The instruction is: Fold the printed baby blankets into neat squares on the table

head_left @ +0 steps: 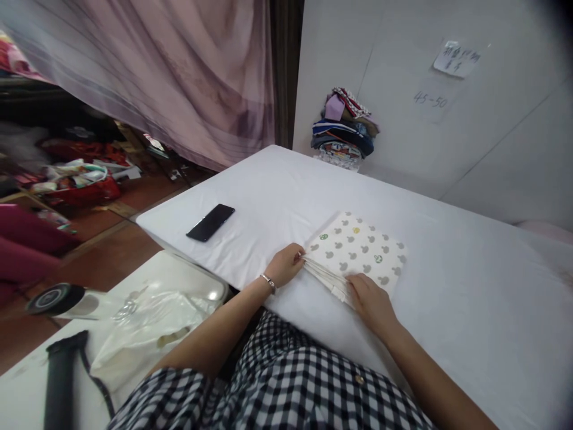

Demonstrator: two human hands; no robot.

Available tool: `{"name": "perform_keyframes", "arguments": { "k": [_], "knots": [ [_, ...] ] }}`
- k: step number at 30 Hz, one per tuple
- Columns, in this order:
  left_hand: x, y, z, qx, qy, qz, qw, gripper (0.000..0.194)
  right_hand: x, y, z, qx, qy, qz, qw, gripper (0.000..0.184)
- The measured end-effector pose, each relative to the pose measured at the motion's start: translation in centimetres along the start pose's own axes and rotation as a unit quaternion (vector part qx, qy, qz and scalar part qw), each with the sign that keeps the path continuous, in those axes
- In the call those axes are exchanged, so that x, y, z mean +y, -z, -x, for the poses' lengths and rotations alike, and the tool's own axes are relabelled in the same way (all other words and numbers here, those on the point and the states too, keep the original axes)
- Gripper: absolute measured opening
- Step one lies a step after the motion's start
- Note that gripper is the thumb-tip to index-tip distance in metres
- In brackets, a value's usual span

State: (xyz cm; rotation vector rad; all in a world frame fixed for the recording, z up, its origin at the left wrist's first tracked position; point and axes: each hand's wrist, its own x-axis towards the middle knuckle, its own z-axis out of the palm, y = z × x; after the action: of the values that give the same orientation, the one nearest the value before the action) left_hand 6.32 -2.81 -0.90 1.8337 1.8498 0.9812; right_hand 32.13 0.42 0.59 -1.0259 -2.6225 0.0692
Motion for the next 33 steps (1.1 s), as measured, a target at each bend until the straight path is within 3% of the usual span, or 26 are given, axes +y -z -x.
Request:
{"name": "perform_keyframes", "arguments": {
  "k": [3, 13, 17, 24, 28, 33],
  "knots": [
    [0.6, -0.1, 0.5, 0.000, 0.062, 0.021, 0.998, 0.017, 0.0, -0.2, 0.0, 0.004, 0.007, 0.019, 1.000, 0.025],
    [1.2, -0.3, 1.5, -0.004, 0.083, 0.086, 0.993, 0.038, 0.1, -0.5, 0.2, 0.028, 0.009, 0.003, 1.000, 0.027],
    [1.3, -0.7, 1.3, 0.018, 0.096, 0.069, 0.993, 0.030, 0.4, -0.6, 0.4, 0.031, 0.005, -0.014, 0.999, 0.027],
    [1.8, -1.4, 0.3, 0.084, 0.047, 0.013, 0.995, 0.013, 0.7, -0.8, 0.7, 0.053, 0.020, -0.040, 0.998, 0.027],
    [1.9, -1.9, -0.1, 0.114, 0.020, -0.011, 0.993, 0.016, 0.7, -0.8, 0.9, 0.054, 0.043, -0.026, 0.997, 0.027],
    [1.5, -2.6, -0.4, 0.111, 0.000, -0.039, 0.993, 0.022, 0.4, -0.7, 1.0, 0.049, 0.058, -0.009, 0.997, 0.028]
  ]
}}
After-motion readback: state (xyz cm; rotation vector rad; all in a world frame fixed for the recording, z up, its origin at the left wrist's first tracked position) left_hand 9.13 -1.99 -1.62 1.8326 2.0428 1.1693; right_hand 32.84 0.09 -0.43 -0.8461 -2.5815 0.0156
